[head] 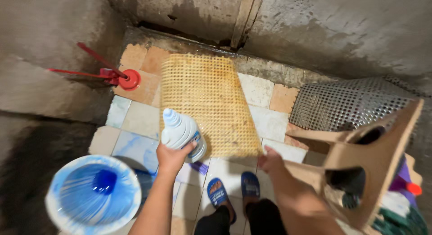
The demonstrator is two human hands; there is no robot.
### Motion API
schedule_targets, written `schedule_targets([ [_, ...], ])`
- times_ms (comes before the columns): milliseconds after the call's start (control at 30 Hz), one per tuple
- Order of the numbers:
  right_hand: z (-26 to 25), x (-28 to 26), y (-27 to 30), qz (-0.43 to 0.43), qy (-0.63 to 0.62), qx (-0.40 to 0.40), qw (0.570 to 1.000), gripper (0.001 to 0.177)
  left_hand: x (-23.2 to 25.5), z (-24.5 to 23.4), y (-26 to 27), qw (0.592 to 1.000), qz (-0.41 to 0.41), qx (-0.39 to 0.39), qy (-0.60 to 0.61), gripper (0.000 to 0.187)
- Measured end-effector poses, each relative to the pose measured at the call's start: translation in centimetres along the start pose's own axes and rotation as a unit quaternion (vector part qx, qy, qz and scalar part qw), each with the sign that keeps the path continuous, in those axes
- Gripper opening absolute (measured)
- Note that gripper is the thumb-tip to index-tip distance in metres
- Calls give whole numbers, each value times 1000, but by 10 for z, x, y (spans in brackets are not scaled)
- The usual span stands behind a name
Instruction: The person pours blue cleaning liquid from a white bottle into a white toilet bowl and onto a yellow floor mat. They then use a red plunger to agitate the liquid inside the toilet bowl. Finally, they scoop water from an orange bucket using a red cup and pour it onto the floor mat.
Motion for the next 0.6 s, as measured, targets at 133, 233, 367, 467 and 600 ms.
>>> schedule_targets([
  [133, 7, 37, -80, 19, 55, 28, 998, 37, -51, 11, -13, 1000, 5, 8, -25, 56],
  [233, 15, 74, -144, 52, 97, 33, 993, 42, -90, 12, -14, 1000, 2, 30, -4, 49],
  [367, 13, 107, -216, 88, 139, 53, 985, 50, -133, 5, -19, 998, -6, 58, -32, 47],
  [467, 7, 126, -271, 114, 179, 64, 975, 59, -161, -6, -25, 996, 1, 79, -27, 48],
  [600, 21, 117, -330, -37, 271, 51, 960, 65, -191, -17, -31, 996, 29, 83, -12, 50],
])
Point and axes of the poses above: each hand's wrist, its own y-axis away from the middle knuckle, its own z-axis out of the palm, x = y × z, the point moved 4 cm from there along -y, towards the middle knuckle, and after that the axes turned 13 degrees about y, right-handed, at the moved point
